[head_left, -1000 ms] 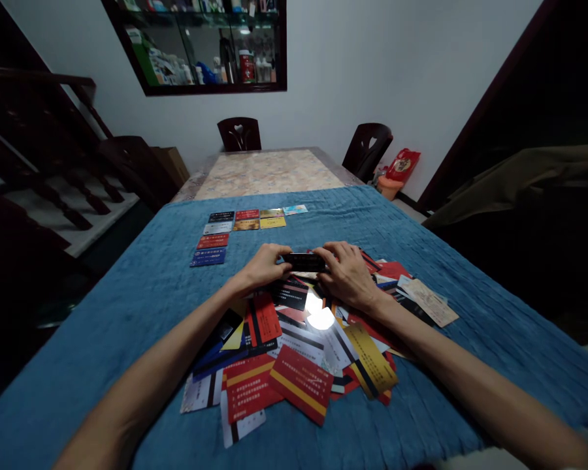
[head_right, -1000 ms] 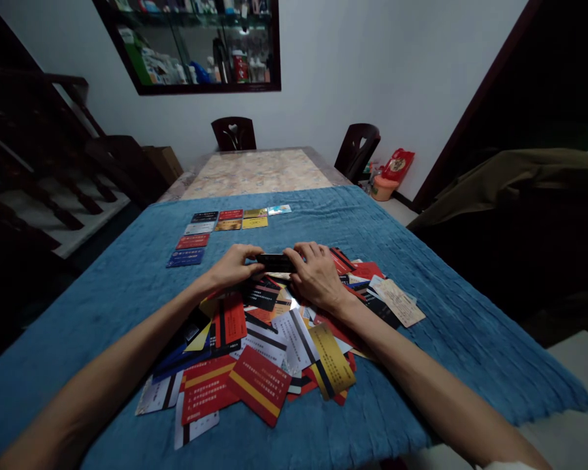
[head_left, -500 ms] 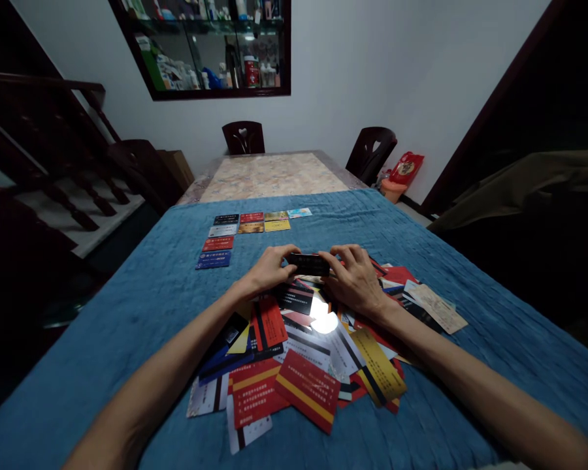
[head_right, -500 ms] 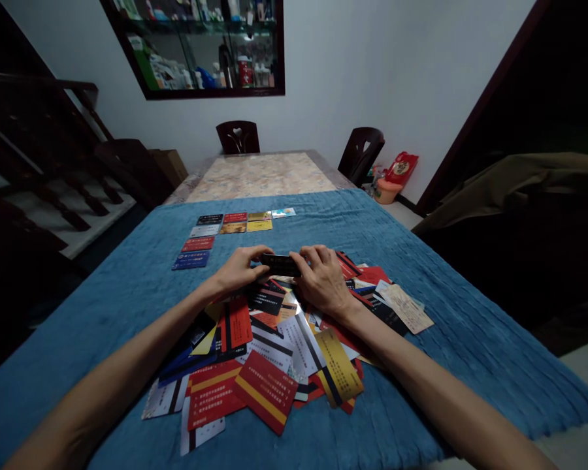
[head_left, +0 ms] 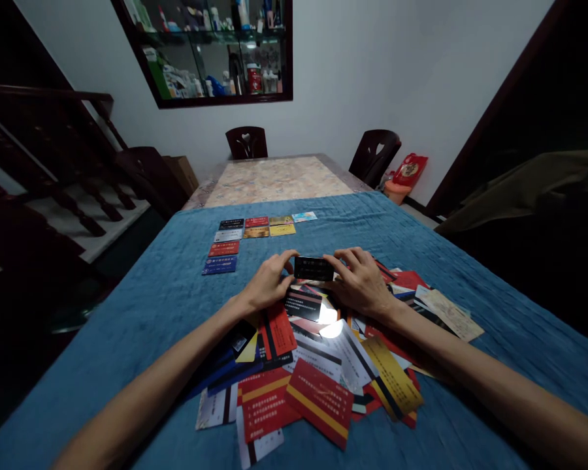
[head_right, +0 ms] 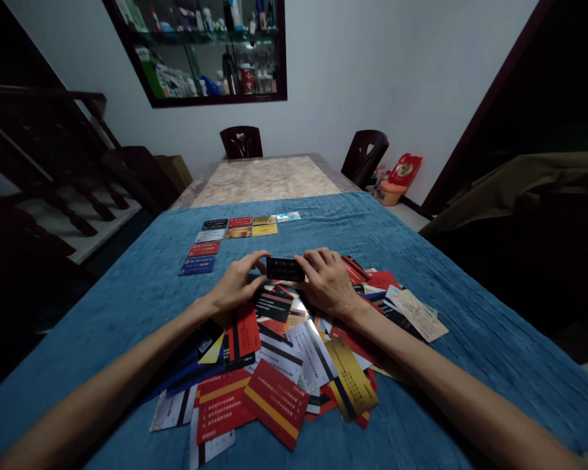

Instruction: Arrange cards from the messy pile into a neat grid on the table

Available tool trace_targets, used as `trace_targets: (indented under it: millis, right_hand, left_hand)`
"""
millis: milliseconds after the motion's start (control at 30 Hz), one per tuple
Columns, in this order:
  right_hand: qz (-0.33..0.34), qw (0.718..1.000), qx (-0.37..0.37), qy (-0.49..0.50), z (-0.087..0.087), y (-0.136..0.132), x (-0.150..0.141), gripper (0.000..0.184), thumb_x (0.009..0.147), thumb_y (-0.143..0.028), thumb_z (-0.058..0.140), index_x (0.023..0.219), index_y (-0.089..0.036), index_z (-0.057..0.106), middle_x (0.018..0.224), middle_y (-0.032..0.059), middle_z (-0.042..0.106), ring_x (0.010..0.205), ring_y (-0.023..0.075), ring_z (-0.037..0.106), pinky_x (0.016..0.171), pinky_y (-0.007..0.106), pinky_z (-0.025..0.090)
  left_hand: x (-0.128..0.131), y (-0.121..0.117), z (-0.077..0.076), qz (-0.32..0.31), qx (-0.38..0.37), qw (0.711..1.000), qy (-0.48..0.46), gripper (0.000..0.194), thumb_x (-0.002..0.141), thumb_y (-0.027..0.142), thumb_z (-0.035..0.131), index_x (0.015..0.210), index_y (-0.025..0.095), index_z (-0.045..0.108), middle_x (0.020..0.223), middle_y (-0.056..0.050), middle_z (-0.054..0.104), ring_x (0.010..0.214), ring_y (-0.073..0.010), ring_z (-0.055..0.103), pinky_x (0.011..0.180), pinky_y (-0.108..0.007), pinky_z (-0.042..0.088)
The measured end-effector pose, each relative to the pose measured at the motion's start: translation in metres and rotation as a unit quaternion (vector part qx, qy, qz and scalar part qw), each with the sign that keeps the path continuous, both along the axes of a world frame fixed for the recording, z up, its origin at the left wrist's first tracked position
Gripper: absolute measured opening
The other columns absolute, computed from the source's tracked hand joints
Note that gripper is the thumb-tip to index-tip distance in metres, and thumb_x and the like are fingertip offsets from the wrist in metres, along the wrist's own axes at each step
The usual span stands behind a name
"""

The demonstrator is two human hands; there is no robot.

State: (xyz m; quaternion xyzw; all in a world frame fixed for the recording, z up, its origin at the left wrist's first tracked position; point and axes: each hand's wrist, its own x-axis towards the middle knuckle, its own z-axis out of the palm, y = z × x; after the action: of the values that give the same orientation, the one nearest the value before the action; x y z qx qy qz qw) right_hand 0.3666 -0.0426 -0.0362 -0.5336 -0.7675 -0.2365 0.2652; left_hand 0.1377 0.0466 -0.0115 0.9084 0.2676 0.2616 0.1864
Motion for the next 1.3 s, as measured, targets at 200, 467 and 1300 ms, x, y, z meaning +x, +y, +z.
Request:
trace_targets:
  millis: [200,467,1300]
  right_hand:
    - [0.014,1.000,-0.003,-0.004,0.004,0.011,-0.005,0.046,0.093,-0.049,0.057,0.127,-0.017,0.061,0.111,0.0158,0.062,0.100,0.0299,0.047,0.081,0.041,0.037]
    - [0.045,0.999,-0.014,-0.021,0.013,0.027,-0.015,0.042,0.094,-0.045,0.054,0.123,-0.016,0.062,0.109,0.0152,0.063,0.097,0.0288,0.048,0.079,0.040,0.038]
    - [0.142,0.982,-0.121,-0.033,0.048,0.168,-0.076,0.051,0.084,-0.039,0.067,0.125,-0.011,0.060,0.119,0.0181,0.057,0.103,0.0301,0.046,0.085,0.042,0.043]
  left_hand:
    - [-0.009,-0.001,-0.001,-0.005,0.075,0.997,0.030,0.057,0.081,0.009,0.053,0.138,0.014,0.046,0.117,-0.013,0.066,0.106,-0.0255,0.059,0.095,-0.043,0.050]
    - [-0.019,0.004,0.006,0.027,0.144,0.986,0.085,0.051,0.084,0.014,0.056,0.135,0.015,0.048,0.125,-0.016,0.060,0.113,-0.0304,0.056,0.096,-0.047,0.049]
    - [-0.087,0.113,0.033,0.092,0.140,0.978,0.124,0.052,0.076,0.013,0.060,0.128,0.015,0.056,0.127,-0.014,0.059,0.117,-0.0306,0.053,0.102,-0.049,0.048]
